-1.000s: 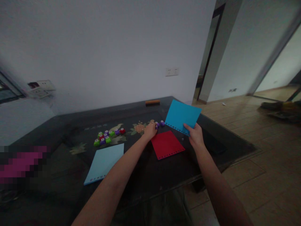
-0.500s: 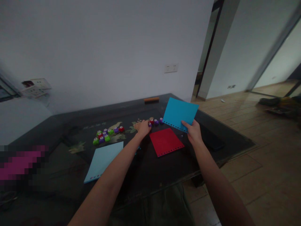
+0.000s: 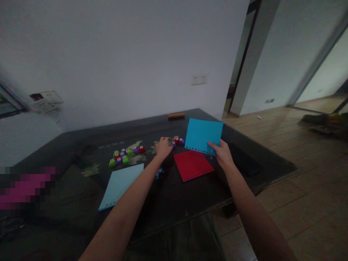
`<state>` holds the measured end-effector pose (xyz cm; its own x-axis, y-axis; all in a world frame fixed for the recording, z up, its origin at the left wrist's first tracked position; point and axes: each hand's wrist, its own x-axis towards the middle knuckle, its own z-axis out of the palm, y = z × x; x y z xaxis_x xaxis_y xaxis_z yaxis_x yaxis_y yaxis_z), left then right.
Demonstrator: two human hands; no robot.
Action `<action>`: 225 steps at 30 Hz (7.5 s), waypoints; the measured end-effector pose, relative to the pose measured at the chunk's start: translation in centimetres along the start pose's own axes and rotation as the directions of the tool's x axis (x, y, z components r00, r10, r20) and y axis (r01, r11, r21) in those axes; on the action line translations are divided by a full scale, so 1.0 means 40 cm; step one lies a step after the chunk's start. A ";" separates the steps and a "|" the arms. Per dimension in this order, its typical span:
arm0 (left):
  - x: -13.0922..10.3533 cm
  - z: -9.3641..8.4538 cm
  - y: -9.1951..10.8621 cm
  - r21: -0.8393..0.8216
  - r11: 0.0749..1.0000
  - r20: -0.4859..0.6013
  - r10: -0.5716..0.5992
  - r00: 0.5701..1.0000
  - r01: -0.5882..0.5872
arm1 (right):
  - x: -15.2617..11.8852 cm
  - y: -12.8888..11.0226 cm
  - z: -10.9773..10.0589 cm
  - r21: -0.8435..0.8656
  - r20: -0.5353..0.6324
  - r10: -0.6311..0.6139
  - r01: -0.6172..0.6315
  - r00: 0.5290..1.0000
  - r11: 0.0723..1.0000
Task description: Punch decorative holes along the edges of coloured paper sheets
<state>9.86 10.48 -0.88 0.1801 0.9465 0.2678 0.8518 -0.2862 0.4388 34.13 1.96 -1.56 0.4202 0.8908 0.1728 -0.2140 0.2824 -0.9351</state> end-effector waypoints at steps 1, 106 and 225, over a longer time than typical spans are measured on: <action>-0.008 -0.008 0.003 -0.093 0.996 -0.052 0.004 0.999 -0.009 | -0.002 0.002 0.003 -0.015 0.029 0.015 -0.015 0.999 1.000; -0.319 0.006 0.022 -0.030 0.932 0.133 0.361 0.923 -0.360 | 0.017 0.040 -0.020 -0.661 0.103 0.158 -0.051 0.982 0.748; -0.380 -0.434 -0.431 -0.290 0.875 0.518 -0.198 0.832 0.388 | -0.198 0.176 0.596 -0.523 0.769 0.067 0.566 0.636 0.637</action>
<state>-16.09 -1.54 2.36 0.2360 0.9217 -0.3078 0.6722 0.0739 0.7367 8.26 5.38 -2.12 -0.4256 0.8589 0.2849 0.5631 0.4978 -0.6596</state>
